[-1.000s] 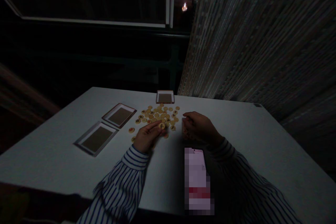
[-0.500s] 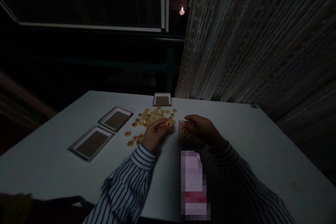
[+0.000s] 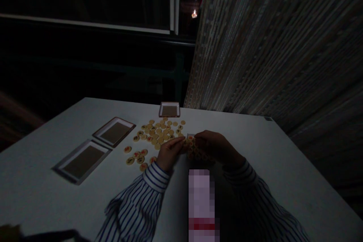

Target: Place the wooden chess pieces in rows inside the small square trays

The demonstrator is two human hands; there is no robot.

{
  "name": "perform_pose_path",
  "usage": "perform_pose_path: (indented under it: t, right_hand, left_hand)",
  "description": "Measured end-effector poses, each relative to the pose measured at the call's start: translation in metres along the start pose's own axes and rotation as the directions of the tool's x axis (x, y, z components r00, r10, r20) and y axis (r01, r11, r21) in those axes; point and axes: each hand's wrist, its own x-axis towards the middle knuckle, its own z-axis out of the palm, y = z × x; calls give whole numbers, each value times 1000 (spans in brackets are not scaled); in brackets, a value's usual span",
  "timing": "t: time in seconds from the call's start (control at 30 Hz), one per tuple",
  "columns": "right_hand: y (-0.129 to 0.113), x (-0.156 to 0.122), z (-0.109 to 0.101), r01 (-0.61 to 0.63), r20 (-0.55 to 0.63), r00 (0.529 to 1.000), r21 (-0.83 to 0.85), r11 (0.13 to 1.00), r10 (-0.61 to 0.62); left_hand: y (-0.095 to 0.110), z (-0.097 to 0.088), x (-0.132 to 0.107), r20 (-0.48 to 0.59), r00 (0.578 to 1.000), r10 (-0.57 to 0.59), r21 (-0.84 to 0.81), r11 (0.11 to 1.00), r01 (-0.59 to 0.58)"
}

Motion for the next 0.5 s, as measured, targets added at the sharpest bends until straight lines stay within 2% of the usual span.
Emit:
perform_pose_path:
  t: [0.13, 0.3, 0.5]
  right_hand:
    - [-5, 1, 5, 78, 31, 996, 33, 996, -79]
    - [-7, 1, 12, 108, 82, 990, 56, 993, -112]
    - [-12, 2, 10, 104, 121, 987, 25, 994, -106]
  left_hand:
    - [-6, -3, 1, 37, 999, -21, 48, 999, 19]
    - [-16, -3, 1, 84, 996, -13, 109, 994, 4]
    - [-18, -1, 1, 46, 998, -38, 59, 998, 36]
